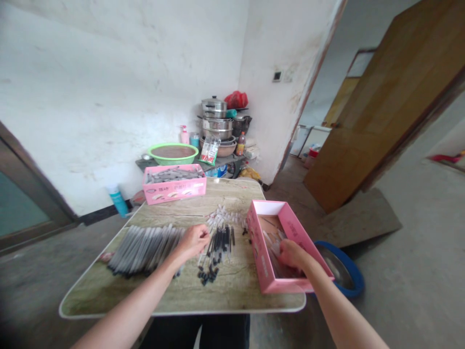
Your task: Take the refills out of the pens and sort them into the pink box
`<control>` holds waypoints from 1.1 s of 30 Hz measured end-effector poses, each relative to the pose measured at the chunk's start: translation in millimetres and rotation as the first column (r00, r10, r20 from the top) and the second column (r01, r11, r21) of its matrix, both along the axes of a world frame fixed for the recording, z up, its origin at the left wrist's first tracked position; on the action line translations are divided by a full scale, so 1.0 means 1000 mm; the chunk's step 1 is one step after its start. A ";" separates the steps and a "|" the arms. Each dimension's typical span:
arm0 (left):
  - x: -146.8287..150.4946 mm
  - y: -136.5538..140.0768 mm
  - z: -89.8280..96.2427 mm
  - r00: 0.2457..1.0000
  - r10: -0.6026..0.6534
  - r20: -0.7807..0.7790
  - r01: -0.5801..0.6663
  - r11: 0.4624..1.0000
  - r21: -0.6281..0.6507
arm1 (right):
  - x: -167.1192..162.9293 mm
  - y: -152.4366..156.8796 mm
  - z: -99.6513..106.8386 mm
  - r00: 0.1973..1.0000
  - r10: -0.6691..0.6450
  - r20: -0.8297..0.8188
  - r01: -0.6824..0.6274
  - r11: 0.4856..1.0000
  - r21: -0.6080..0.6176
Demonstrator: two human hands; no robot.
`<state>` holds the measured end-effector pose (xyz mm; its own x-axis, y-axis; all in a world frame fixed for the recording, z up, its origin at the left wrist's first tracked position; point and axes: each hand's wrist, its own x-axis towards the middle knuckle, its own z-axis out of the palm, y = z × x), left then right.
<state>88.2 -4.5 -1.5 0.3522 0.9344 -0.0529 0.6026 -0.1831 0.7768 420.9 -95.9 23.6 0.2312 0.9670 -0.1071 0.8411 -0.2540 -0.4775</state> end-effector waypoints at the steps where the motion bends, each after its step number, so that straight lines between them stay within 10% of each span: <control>1: -0.003 -0.006 0.001 0.999 -0.015 0.045 0.017 0.999 -0.034 | 0.000 -0.002 0.005 1.000 -0.015 -0.004 0.014 0.999 -0.049; 8: -0.015 -0.046 0.011 0.786 -0.024 0.618 0.225 0.942 -0.250 | -0.030 -0.025 0.055 0.988 0.023 -0.150 -0.005 0.993 0.119; 14: -0.012 -0.065 0.023 0.665 0.014 0.747 0.273 0.926 -0.261 | -0.092 -0.038 0.072 0.968 0.118 -0.222 -0.037 0.940 0.339; 23: -0.007 -0.083 0.015 0.622 0.024 0.782 0.346 0.888 -0.303 | -0.155 -0.024 0.047 0.404 0.130 -0.905 0.157 0.965 0.209; 33: -0.007 -0.084 0.012 0.609 0.049 0.792 0.341 0.885 -0.316 | -0.177 -0.019 0.034 0.280 0.121 -0.952 0.150 0.974 0.168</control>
<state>81.0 -88.3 10.9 0.5705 0.8201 -0.0443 -0.2523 0.2263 0.9408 244.4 -114.5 57.8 0.1079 0.9905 -0.0851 -0.2558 -0.0551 -0.9652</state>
